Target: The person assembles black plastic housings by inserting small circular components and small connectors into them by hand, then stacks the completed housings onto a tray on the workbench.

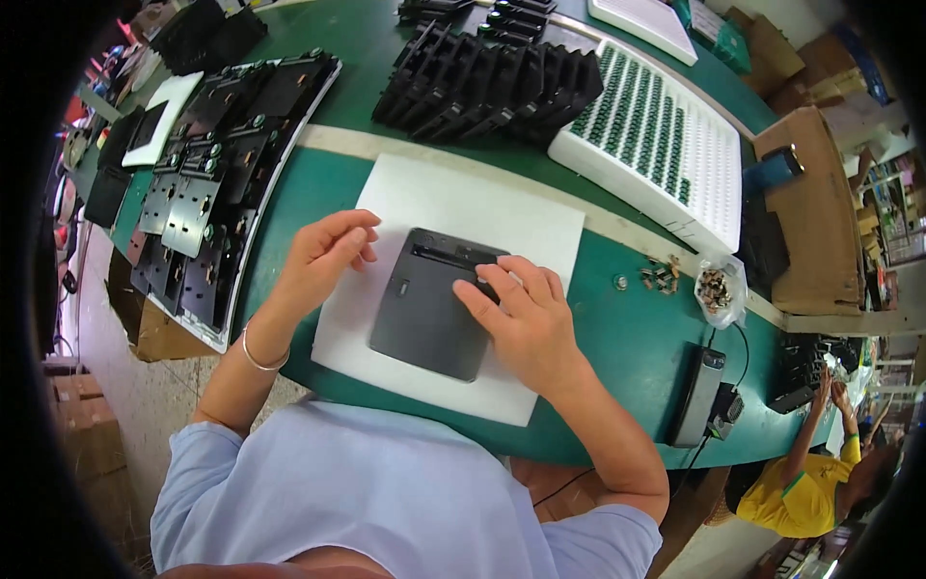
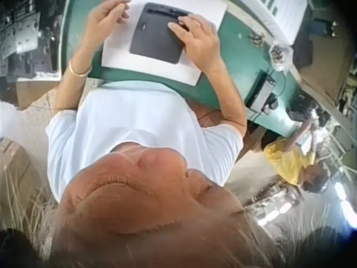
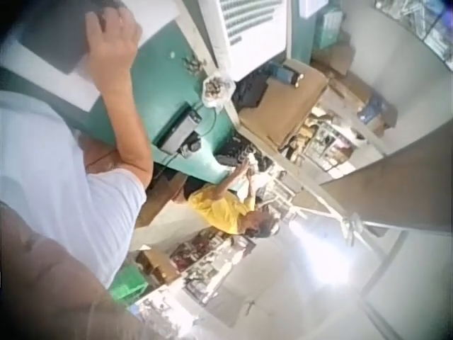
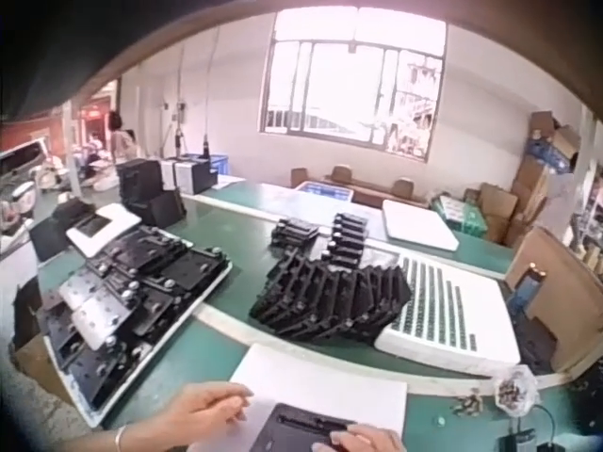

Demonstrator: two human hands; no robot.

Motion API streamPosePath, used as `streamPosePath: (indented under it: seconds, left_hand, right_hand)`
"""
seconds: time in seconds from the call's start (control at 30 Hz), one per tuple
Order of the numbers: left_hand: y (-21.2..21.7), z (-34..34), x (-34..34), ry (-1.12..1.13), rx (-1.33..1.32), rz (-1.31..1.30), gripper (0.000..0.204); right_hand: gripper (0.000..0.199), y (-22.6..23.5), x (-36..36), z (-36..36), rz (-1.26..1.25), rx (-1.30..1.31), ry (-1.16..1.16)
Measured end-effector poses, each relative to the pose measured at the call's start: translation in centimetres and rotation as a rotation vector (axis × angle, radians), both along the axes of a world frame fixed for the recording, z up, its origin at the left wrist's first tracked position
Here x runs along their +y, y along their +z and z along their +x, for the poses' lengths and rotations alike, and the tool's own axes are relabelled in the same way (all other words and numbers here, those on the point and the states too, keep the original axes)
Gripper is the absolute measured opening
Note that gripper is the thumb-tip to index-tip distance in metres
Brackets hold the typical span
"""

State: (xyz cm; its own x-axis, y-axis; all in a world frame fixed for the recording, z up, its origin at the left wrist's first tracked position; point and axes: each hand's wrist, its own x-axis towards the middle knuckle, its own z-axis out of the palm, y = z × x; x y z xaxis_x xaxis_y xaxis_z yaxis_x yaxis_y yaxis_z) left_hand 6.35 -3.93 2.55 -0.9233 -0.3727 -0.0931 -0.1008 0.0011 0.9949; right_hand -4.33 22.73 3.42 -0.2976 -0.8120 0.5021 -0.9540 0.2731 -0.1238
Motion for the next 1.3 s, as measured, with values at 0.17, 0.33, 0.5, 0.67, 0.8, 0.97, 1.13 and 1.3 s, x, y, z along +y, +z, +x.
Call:
streamPosePath:
  seconds: [0.17, 0.33, 0.5, 0.67, 0.8, 0.97, 1.13, 1.3]
  left_hand:
    - [0.8, 0.7, 0.7, -0.223, 0.067, -0.563, 0.027]
    - [1.6, 0.3, 2.8, -0.281, 0.150, -0.831, 0.036]
    - [1.8, -1.8, 4.2, -0.356, 0.235, -0.941, 0.040]
    - [2.1, -3.4, 5.4, -0.298, 0.267, -1.068, 0.040]
    - [0.7, -4.6, 4.7, -0.409, 0.192, -0.956, 0.030]
    - [1.8, -4.4, 3.1, -0.468, 0.125, -0.701, 0.021]
    - [3.0, -3.3, 2.4, -0.310, 0.443, -0.147, 0.020]
    - [3.0, -2.9, 4.8, -0.385, 0.651, -0.099, 0.023]
  right_hand:
    - [0.041, 1.9, 1.6, 0.8, 0.165, -0.180, -0.043]
    - [0.033, 2.5, 4.0, 0.0, 0.141, -0.218, -0.114]
    - [0.023, 1.4, 8.8, -3.0, -0.035, -0.402, -0.544]
    - [0.020, 1.9, 11.3, -2.5, -0.066, -0.613, -0.668]
    - [0.021, 0.8, 7.7, 0.2, -0.015, -0.691, -0.451]
    - [0.028, 1.7, 4.1, 1.3, 0.008, -0.900, -0.330]
    - [0.052, 0.4, 2.6, 1.2, -0.210, -1.650, -0.079]
    - [0.071, -0.9, -2.1, 4.6, -0.309, -2.189, 0.555]
